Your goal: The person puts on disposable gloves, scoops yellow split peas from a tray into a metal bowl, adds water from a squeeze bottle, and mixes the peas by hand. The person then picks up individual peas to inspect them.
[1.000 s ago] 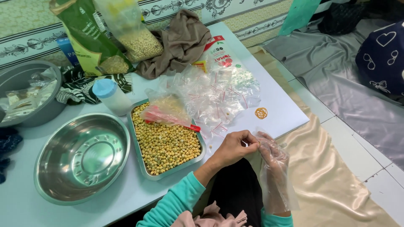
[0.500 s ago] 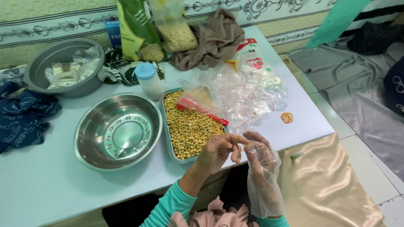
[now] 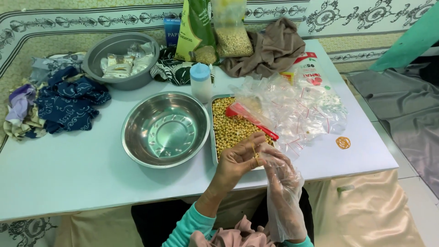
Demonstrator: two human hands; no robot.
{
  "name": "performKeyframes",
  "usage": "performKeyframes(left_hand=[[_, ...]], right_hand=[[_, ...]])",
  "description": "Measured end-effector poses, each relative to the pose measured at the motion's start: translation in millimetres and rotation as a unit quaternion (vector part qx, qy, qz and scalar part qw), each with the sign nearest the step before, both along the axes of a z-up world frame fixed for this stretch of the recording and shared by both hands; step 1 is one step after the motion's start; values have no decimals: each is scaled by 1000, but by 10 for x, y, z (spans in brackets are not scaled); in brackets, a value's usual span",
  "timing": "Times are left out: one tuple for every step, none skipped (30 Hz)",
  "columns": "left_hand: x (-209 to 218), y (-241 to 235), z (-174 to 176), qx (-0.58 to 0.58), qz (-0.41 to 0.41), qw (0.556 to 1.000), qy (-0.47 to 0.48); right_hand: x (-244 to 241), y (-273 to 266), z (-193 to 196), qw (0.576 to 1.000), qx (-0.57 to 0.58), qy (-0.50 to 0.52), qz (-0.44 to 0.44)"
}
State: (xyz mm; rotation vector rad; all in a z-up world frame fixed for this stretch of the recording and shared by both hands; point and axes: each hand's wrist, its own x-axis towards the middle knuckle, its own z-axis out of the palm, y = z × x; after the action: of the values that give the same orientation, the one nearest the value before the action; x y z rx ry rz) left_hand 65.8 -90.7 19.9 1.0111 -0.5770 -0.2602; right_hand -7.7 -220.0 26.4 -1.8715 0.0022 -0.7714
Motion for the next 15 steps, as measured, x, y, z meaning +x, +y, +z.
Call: performKeyframes(left_hand=[[33,32,-12,0,0,1000,-1],[55,65,-28,-10,6,1000,10],[77,99,-47,-19,12,1000,20],[65,92,-51,-19,15,999,21],[55,82,-57,11,-1,1000,22],[37,65,-63,41,-21,999,25],[23,59,-41,42,-22,999,27],[17,44,-19,70,-18,997,-8],[10,28,2,96,-13,994,-43],[21,54,49,97,-14,994,-42],[33,82,95,123,-56,990,-45],[51,115,143,148,-95,983,-48],[138,124,64,148,-94,983,-46],[216,139,-18,133,-193,972,-27],[292,152,-99,117,-290,950,-7]], right_hand=[[3,25,-14,1000,0,-1,0],[-2,49,-31,991,127,-34,1],[-8,74,-49,965,252,-66,1],[11,4,-116,965,252,-65,4],[31,-68,-185,951,298,-68,48],[31,-141,-253,933,343,-71,88],[45,-150,-293,932,344,-70,86],[65,-169,-330,930,330,-26,158],[84,-188,-369,921,315,19,228],[130,-358,-704,921,316,20,227],[173,-528,-1041,889,356,77,276],[229,-695,-1375,849,393,135,326],[5,-504,-1498,849,393,137,326],[57,-474,-1530,839,399,128,348],[229,-604,-1406,828,404,119,370]])
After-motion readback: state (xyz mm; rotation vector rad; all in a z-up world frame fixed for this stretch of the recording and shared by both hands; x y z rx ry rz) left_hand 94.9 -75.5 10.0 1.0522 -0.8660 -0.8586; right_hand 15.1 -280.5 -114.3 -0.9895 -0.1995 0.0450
